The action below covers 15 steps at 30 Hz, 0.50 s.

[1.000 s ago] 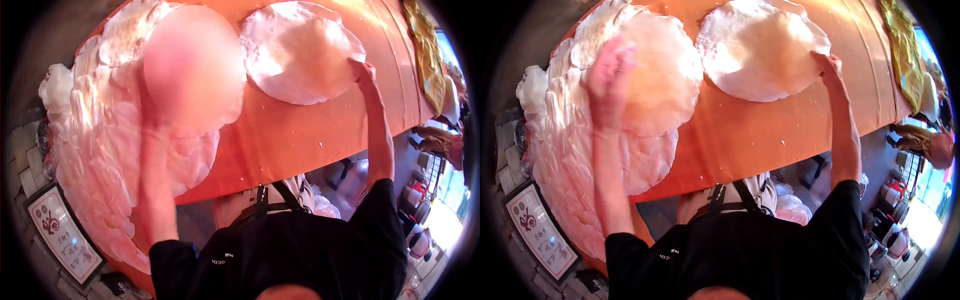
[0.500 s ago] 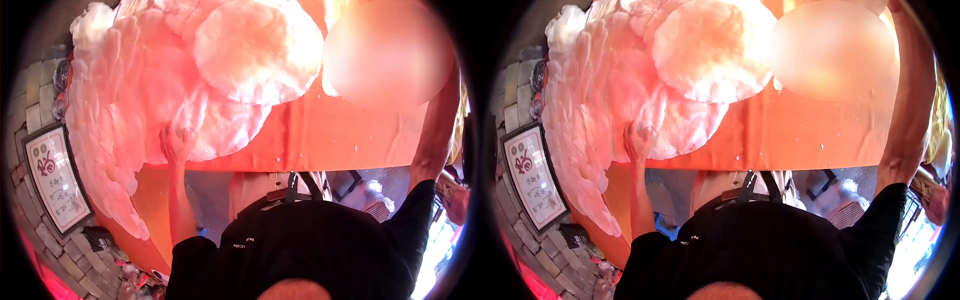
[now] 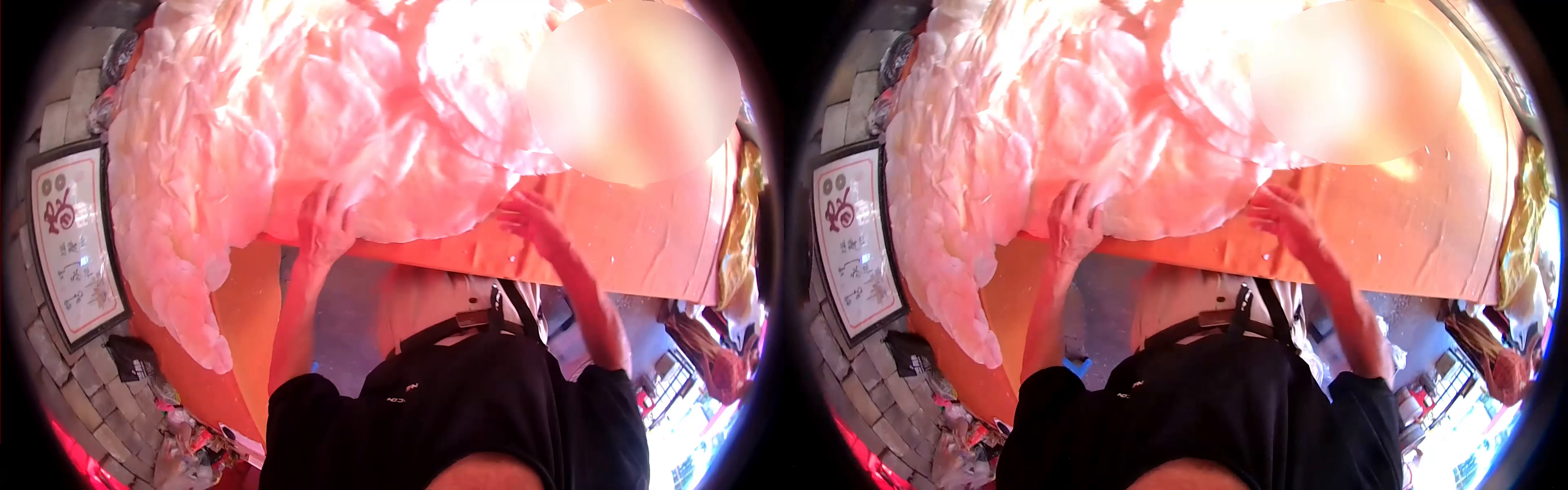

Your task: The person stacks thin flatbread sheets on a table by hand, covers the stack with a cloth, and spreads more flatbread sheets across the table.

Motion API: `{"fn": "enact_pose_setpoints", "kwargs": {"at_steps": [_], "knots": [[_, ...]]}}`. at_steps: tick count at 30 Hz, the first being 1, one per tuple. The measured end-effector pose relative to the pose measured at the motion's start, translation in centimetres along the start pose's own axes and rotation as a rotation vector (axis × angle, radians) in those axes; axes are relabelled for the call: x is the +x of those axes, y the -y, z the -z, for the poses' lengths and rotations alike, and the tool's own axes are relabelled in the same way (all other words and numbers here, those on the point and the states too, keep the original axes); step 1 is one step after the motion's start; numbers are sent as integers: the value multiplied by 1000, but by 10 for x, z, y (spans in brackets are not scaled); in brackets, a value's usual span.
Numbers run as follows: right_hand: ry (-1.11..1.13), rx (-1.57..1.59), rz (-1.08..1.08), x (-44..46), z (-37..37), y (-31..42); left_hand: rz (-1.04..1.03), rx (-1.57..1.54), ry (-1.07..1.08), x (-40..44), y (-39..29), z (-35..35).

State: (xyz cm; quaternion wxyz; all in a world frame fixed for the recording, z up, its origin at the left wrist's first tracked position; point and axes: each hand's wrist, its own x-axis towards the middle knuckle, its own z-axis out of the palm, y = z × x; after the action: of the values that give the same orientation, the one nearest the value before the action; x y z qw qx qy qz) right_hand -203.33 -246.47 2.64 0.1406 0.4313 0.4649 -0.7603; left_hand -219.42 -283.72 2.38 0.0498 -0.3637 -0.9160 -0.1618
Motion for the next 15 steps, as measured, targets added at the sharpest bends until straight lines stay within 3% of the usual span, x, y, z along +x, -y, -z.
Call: {"fn": "enact_pose_setpoints", "kwargs": {"at_steps": [2, 4, 7, 9, 11, 15], "knots": [[2, 184, -43, 4, -29, -12, -46, -32, -80, 3, 3, 7], [0, 417, -165, 8, -42, -14, 44, -24, -145, 0, 14, 11], [148, 476, -216, 9, -61, -20, 30, 56, -135, 3, 15, 17], [-2, -18, 91, 13, -75, -32, -90, 57, -57, 7, 8, 16], [-115, 68, 95, -15, -104, -2, 37, -67, -134, 0, 15, 18], [-24, -118, 299, -74, -127, 56, 184, -140, -245, 1, 15, 50]]}}
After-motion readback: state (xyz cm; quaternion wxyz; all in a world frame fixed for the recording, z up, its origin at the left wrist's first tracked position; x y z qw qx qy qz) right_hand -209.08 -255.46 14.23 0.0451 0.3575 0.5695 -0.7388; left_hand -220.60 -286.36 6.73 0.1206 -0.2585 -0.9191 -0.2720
